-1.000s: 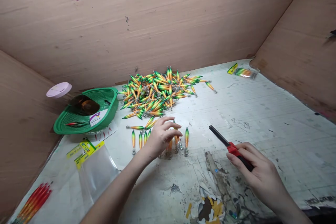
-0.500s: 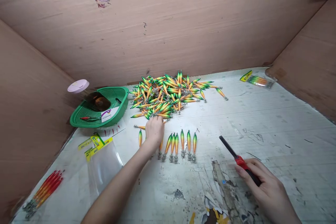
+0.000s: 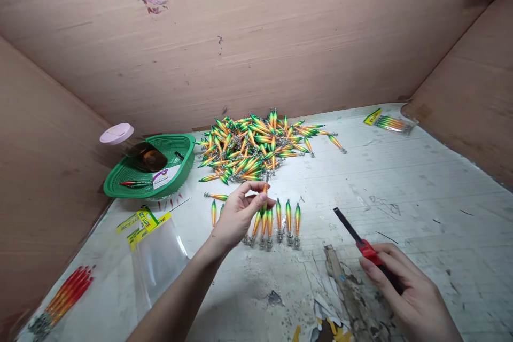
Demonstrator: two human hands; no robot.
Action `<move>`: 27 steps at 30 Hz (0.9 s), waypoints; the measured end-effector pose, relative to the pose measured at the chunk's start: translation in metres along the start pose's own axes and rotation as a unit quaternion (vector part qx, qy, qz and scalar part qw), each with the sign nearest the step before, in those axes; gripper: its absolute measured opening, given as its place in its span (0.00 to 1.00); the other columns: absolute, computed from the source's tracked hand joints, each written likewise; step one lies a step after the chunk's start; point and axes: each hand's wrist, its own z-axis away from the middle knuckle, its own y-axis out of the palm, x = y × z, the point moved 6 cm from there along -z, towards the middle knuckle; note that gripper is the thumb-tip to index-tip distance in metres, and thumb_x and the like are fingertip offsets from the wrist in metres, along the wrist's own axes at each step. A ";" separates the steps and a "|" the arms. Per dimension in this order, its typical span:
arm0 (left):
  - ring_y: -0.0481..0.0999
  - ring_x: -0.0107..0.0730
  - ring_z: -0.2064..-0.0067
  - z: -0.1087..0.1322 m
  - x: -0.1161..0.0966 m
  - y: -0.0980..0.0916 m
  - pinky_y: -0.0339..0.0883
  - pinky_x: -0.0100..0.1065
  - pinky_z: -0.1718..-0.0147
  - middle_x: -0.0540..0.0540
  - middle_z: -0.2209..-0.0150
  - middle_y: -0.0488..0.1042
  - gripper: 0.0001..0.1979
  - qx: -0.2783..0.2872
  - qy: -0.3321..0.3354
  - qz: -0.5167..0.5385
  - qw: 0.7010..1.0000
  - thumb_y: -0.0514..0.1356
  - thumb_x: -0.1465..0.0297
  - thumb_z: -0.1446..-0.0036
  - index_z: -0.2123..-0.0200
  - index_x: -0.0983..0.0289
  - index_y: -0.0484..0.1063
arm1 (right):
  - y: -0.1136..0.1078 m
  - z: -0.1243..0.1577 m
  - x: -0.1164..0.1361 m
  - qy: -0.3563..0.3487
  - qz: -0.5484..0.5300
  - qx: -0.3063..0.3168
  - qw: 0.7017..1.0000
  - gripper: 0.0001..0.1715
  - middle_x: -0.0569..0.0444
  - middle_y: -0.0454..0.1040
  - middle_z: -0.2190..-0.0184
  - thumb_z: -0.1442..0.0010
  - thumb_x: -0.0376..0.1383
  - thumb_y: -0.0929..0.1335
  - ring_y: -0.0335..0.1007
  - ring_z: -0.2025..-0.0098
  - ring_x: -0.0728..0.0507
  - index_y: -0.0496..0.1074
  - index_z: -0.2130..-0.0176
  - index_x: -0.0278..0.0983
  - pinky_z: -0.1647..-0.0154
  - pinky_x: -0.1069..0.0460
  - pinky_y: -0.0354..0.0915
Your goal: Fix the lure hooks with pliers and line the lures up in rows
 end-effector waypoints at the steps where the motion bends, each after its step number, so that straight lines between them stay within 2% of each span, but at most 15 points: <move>1: 0.79 0.34 0.63 0.006 -0.002 0.007 0.71 0.36 0.60 0.54 0.67 0.76 0.13 0.027 -0.039 0.097 0.994 0.63 0.62 0.40 0.58 0.65 0.70 | -0.001 0.000 0.007 -0.004 -0.009 0.000 1.000 0.12 0.52 0.74 0.64 0.35 0.44 0.68 0.76 0.66 0.47 0.75 0.65 0.40 0.70 0.59 0.71; 2: 0.78 0.32 0.65 0.013 -0.006 0.015 0.69 0.34 0.62 0.53 0.69 0.76 0.15 0.049 -0.073 0.174 0.981 0.66 0.61 0.43 0.59 0.65 0.70 | -0.002 0.000 0.015 -0.012 -0.019 0.003 1.000 0.11 0.52 0.74 0.64 0.36 0.43 0.68 0.76 0.67 0.47 0.74 0.65 0.40 0.70 0.59 0.71; 4: 0.74 0.27 0.70 0.023 -0.013 0.027 0.65 0.31 0.67 0.51 0.72 0.74 0.18 0.077 -0.115 0.263 0.955 0.70 0.61 0.48 0.60 0.65 0.72 | -0.004 0.001 0.030 -0.024 -0.040 0.001 0.999 0.10 0.52 0.74 0.64 0.36 0.42 0.69 0.76 0.65 0.46 0.74 0.67 0.40 0.69 0.59 0.71; 8: 0.63 0.21 0.75 0.038 -0.019 0.042 0.54 0.26 0.75 0.47 0.76 0.66 0.16 0.104 -0.166 0.347 0.917 0.72 0.64 0.50 0.64 0.65 0.72 | -0.006 0.002 0.053 0.001 -0.080 -0.022 0.997 0.12 0.51 0.73 0.62 0.36 0.43 0.68 0.74 0.61 0.44 0.75 0.68 0.41 0.63 0.56 0.71; 11: 0.62 0.19 0.75 0.045 -0.019 0.046 0.53 0.25 0.75 0.46 0.75 0.65 0.16 0.100 -0.168 0.364 0.911 0.73 0.65 0.50 0.65 0.65 0.72 | -0.005 0.000 0.067 0.000 -0.098 -0.019 0.995 0.11 0.51 0.73 0.62 0.36 0.43 0.68 0.74 0.62 0.44 0.75 0.68 0.40 0.64 0.55 0.70; 15: 0.66 0.19 0.75 0.050 -0.018 0.051 0.55 0.25 0.75 0.50 0.72 0.70 0.13 0.109 -0.168 0.388 0.900 0.72 0.65 0.47 0.63 0.67 0.76 | -0.006 -0.002 0.079 -0.031 -0.109 -0.010 0.994 0.08 0.51 0.73 0.62 0.37 0.40 0.69 0.73 0.61 0.44 0.75 0.67 0.40 0.64 0.55 0.70; 20: 0.69 0.19 0.75 0.056 -0.017 0.056 0.56 0.25 0.76 0.52 0.69 0.73 0.10 0.115 -0.177 0.422 0.882 0.70 0.67 0.45 0.63 0.68 0.79 | -0.005 -0.003 0.084 -0.049 -0.106 -0.005 0.993 0.06 0.51 0.73 0.61 0.36 0.37 0.68 0.74 0.60 0.45 0.75 0.66 0.41 0.62 0.56 0.70; 27: 0.68 0.18 0.77 0.061 -0.016 0.061 0.53 0.25 0.77 0.52 0.70 0.74 0.11 0.129 -0.183 0.419 0.880 0.70 0.66 0.44 0.63 0.67 0.77 | -0.004 -0.003 0.086 -0.054 -0.085 0.013 0.995 0.08 0.51 0.73 0.63 0.36 0.37 0.68 0.74 0.61 0.45 0.73 0.67 0.40 0.63 0.56 0.71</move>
